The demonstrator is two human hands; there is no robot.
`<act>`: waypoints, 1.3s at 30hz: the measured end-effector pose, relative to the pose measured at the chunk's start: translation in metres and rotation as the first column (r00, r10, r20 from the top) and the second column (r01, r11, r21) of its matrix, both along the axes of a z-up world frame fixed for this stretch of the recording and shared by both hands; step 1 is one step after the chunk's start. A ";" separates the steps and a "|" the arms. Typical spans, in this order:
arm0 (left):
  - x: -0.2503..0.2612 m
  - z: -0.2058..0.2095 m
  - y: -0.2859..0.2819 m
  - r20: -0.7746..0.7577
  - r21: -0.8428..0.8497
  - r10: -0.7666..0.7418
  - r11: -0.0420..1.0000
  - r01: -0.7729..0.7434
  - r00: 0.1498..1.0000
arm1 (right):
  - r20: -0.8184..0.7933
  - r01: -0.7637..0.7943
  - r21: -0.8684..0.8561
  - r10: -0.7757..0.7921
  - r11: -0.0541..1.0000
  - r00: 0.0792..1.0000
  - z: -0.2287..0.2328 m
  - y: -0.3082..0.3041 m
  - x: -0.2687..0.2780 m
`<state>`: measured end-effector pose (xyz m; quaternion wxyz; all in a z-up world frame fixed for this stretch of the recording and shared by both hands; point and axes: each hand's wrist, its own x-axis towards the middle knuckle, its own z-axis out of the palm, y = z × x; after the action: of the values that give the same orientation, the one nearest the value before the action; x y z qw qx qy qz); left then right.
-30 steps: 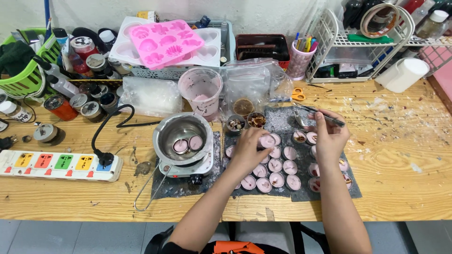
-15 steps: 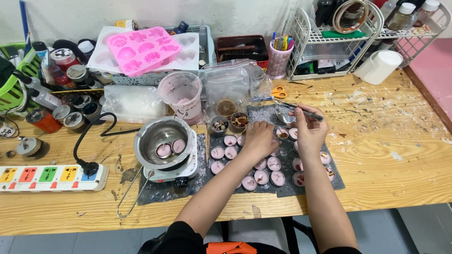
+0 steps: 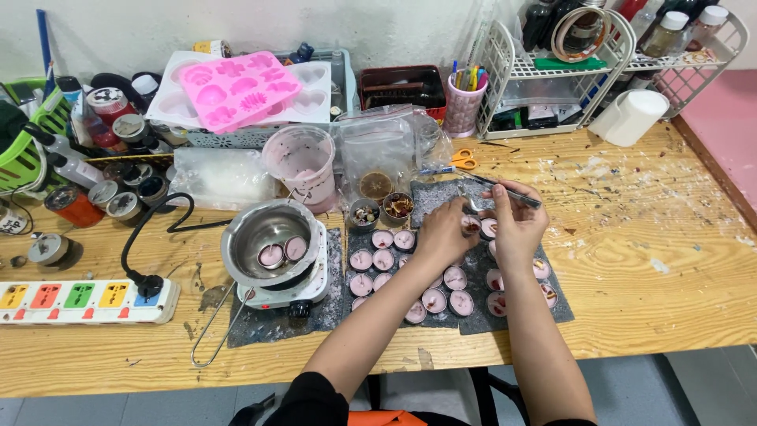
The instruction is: The recorder uses tweezers to place small dried items into tiny pink candles as part of a candle-making process.
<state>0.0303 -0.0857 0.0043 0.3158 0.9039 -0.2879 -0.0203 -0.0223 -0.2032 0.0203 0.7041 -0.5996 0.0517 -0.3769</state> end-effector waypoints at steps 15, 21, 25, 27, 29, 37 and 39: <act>0.006 -0.001 0.116 0.147 -0.538 0.137 0.842 -0.037 0.980 | 0.078 -0.186 -0.303 0.218 0.935 0.973 -0.001 0.019 -0.013; 0.012 0.005 0.128 0.111 -0.540 0.159 0.838 -0.075 0.981 | -0.175 -0.302 -0.495 0.247 0.815 0.953 0.002 0.041 -0.014; 0.009 0.007 0.130 0.111 -0.558 0.103 0.830 -0.023 0.988 | -0.162 -0.275 -0.520 0.223 0.809 0.961 0.001 0.044 -0.014; 0.010 0.008 0.129 0.105 -0.557 0.101 0.830 -0.026 0.989 | -0.161 -0.287 -0.489 0.238 0.824 0.958 0.001 0.044 -0.013; 0.010 0.006 0.129 0.120 -0.552 0.105 0.833 -0.021 0.987 | -0.169 -0.294 -0.466 0.242 0.835 0.955 -0.006 0.041 -0.011; 0.007 0.005 0.126 0.117 -0.571 0.076 0.821 0.004 0.990 | -0.196 -0.257 -0.414 0.190 0.873 0.962 -0.019 0.039 -0.008; 0.007 0.007 0.124 0.074 -0.565 0.099 0.824 -0.041 0.992 | -0.196 -0.244 -0.288 0.192 0.926 0.962 -0.026 0.038 -0.004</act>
<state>0.0368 0.0384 0.0113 0.5538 0.7805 -0.2631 0.1220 -0.0264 -0.1655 -0.0062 0.6323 -0.7335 -0.0171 -0.2487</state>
